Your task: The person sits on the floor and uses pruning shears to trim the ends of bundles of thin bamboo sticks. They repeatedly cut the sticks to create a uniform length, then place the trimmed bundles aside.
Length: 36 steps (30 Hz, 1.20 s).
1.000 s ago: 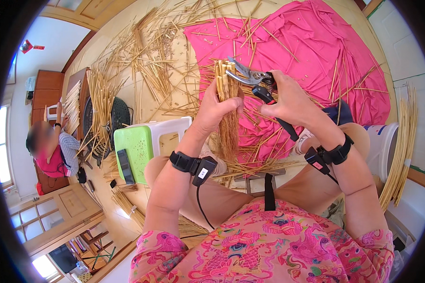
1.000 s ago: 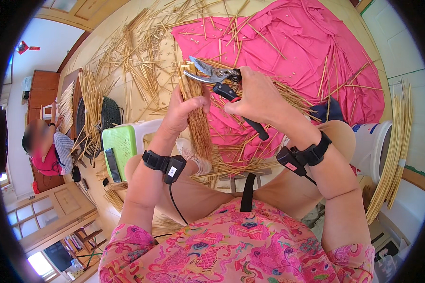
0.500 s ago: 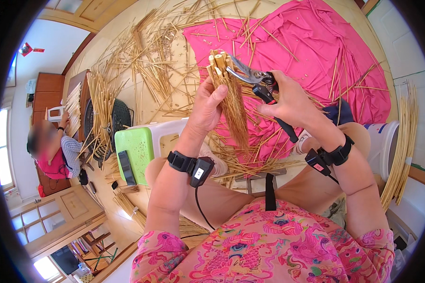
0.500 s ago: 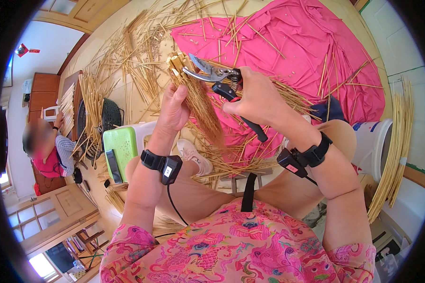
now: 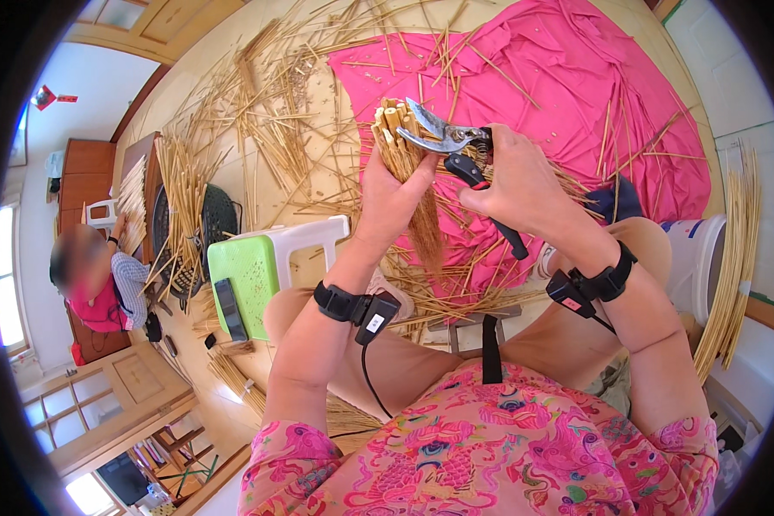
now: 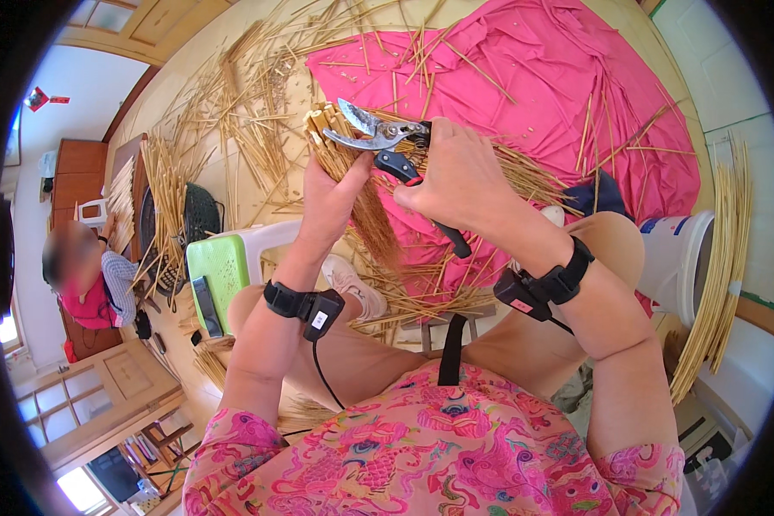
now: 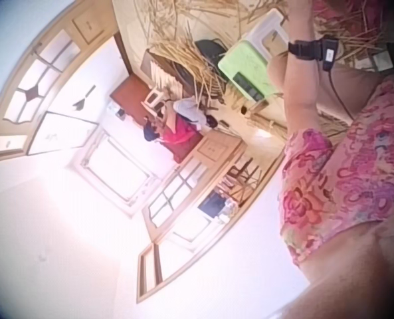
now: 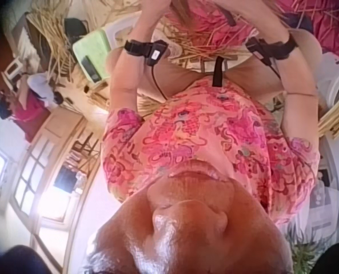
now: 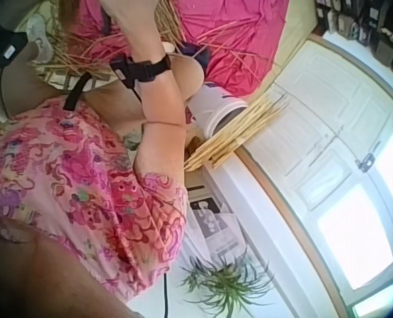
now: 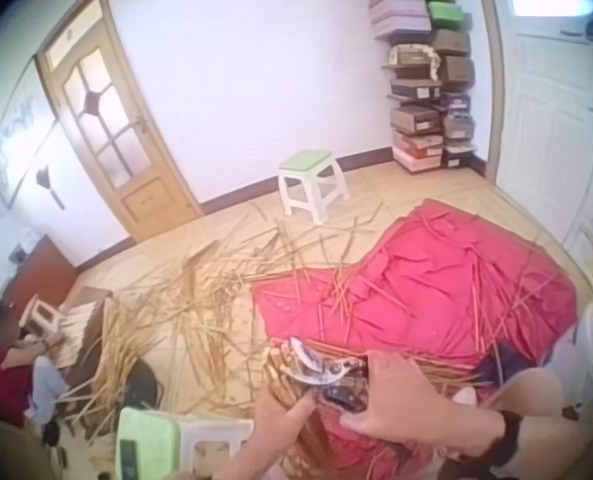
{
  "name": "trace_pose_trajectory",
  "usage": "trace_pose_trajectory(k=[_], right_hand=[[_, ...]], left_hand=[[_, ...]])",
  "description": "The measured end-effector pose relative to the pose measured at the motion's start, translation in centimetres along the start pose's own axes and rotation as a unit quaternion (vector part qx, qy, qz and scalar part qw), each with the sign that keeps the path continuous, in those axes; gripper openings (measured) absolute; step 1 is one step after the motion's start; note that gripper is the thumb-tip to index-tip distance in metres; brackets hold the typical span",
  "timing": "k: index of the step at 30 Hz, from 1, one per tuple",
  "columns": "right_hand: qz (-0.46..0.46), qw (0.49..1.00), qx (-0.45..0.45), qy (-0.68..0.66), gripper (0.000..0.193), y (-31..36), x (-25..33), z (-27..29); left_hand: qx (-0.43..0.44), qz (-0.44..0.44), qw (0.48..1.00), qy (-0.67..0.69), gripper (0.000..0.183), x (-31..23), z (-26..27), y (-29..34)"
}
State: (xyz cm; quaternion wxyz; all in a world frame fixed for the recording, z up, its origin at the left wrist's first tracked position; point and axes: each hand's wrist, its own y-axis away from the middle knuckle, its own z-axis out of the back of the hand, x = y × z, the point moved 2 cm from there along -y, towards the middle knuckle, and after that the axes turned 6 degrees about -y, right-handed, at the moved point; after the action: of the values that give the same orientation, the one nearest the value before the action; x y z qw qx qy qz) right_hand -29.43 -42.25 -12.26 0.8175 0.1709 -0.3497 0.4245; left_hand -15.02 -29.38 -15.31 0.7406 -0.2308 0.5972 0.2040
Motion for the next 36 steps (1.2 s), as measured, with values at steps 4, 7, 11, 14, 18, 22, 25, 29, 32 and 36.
trace_pose_trajectory(k=[4,7,11,14,18,22,25,29,32,36], right_hand=[[-0.024,0.999,0.034,-0.012,0.059,0.0,0.2,0.1],[-0.051,0.995,0.07,-0.043,0.057,-0.4,0.1,0.1],[-0.02,0.999,0.035,-0.009,0.055,-0.2,-0.8,-0.6],[-0.001,1.0,0.03,0.007,0.053,-0.6,-1.0,-0.7],[0.073,0.997,-0.014,0.024,0.044,-0.7,-2.0,-0.8],[0.111,0.993,-0.011,0.025,0.04,-0.7,-2.8,-0.3],[0.121,0.992,-0.023,0.023,0.041,-0.5,-2.8,-0.6],[0.073,0.997,-0.017,-0.026,0.05,-1.1,-2.3,-0.9],[0.074,0.996,-0.017,-0.036,0.056,-1.3,-2.1,-1.1],[0.056,0.998,-0.009,-0.034,0.056,-1.2,-1.2,-1.1]], left_hand=[[0.008,0.006,0.999,-0.039,0.027,-0.2,0.2,0.0],[0.008,0.021,0.999,-0.031,0.028,-0.1,0.6,0.6],[0.015,0.012,0.999,-0.044,0.028,-0.7,1.0,0.5],[0.015,0.016,0.999,-0.033,0.027,-1.0,1.5,0.7],[0.038,0.033,0.998,-0.029,0.028,-0.3,2.2,0.4],[0.078,0.047,0.996,0.02,0.03,-0.5,2.7,0.8],[0.084,0.038,0.995,0.03,0.032,-0.7,2.9,0.9],[0.043,-0.006,0.999,-0.016,0.034,-1.0,2.2,0.6],[0.041,0.016,0.999,-0.026,0.034,-0.7,2.0,0.3],[0.035,0.021,0.997,-0.061,0.038,-0.1,2.1,0.3]])
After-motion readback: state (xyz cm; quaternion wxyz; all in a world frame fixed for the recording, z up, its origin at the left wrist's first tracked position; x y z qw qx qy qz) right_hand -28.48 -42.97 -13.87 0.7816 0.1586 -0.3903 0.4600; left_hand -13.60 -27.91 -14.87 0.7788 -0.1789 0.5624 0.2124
